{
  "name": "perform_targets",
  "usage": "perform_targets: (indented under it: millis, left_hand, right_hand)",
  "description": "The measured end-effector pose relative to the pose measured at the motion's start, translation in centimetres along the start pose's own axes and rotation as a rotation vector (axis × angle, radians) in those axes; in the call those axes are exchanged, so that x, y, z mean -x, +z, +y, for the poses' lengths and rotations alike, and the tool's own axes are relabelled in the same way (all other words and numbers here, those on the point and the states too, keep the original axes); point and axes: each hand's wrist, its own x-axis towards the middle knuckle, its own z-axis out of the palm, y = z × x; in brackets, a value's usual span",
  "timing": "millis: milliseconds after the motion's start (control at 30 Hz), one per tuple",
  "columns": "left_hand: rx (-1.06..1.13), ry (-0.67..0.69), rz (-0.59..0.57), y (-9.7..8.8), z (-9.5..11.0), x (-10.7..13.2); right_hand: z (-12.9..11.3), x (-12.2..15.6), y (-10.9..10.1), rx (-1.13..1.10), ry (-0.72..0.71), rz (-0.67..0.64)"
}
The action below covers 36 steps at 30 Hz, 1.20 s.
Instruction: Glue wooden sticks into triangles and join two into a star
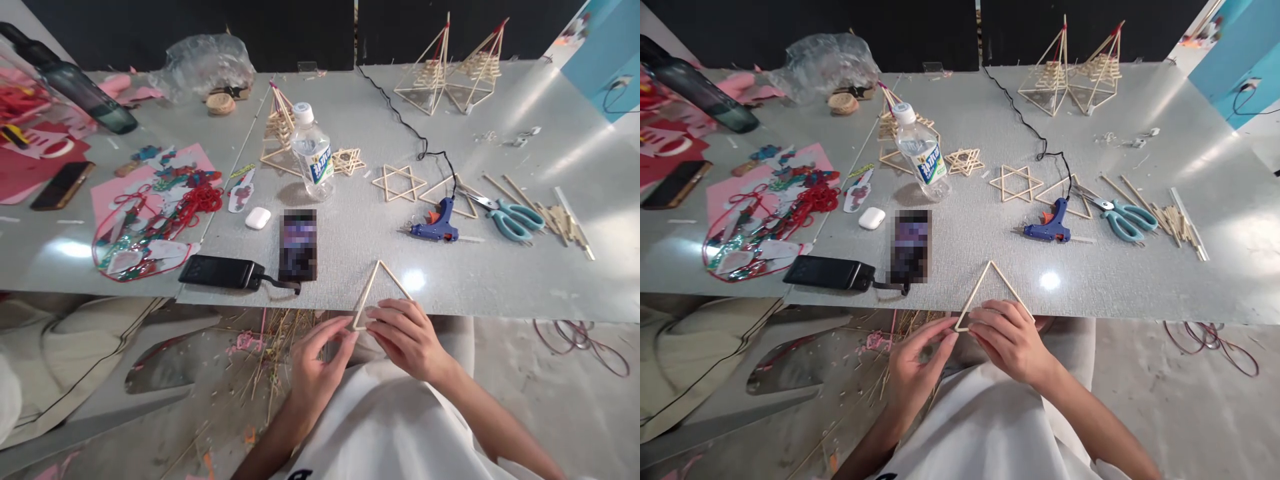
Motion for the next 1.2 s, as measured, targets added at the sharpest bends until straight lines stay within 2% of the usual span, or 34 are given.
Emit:
perform_targets:
  millis: [133, 200, 333, 533, 633, 700, 767, 833, 933, 1033, 1133, 1200]
  left_hand:
    - [0.292, -0.456, -0.154, 0.4, -0.8, 0.4]
    - [0.427, -0.609, -0.186, 0.6, -1.2, 0.3]
    - [0.542, -0.718, -0.154, 0.7, -1.2, 0.0]
    - [0.558, -0.728, -0.157, 0.8, -1.1, 0.0]
    - [0.546, -0.689, -0.153, 1.0, -1.3, 0.4]
    - [0.511, -0.619, -0.141, 1.0, -1.3, 0.6]
    - [0.471, -0.506, -0.138, 1.0, -0.9, 0.7]
    - [0.438, -0.353, -0.142, 1.0, -0.4, 0.5]
    - [0.367, -0.093, -0.133, 1.0, 0.8, -0.9]
    - [0.269, 0.114, -0.136, 0.9, 1.9, -2.9]
    - [0.249, 0.214, -0.159, 1.0, 2.5, -4.9]
    - [0.272, 0.212, -0.181, 1.3, 2.4, -5.9]
  right_hand:
    - [-0.6, 0.3, 0.1, 0.021, -0.037, -0.006]
    - [-0.7, 0.4, 0.1, 0.043, -0.059, -0.021]
    - [-0.8, 0.9, 0.3, 0.089, -0.094, -0.055]
    - [-1.1, 1.2, 0.1, 0.183, -0.084, -0.094]
    - [-0.8, 1.4, -1.3, 0.246, -0.023, -0.043]
    - [-0.4, 1.9, -2.6, 0.288, 0.065, 0.041]
    - [0.3, 2.3, -3.9, 0.293, 0.197, 0.141]
    - [0.8, 2.7, -5.0, 0.222, 0.353, 0.166]
    - [1.3, 3.1, -5.7, 0.014, 0.561, 0.093]
    - [1.8, 3.5, -5.7, -0.149, 0.685, 0.099]
    - [2.5, 4.0, -5.5, -0.205, 0.747, 0.147]
    - [3.2, 4.1, -5.5, -0.228, 0.755, 0.170]
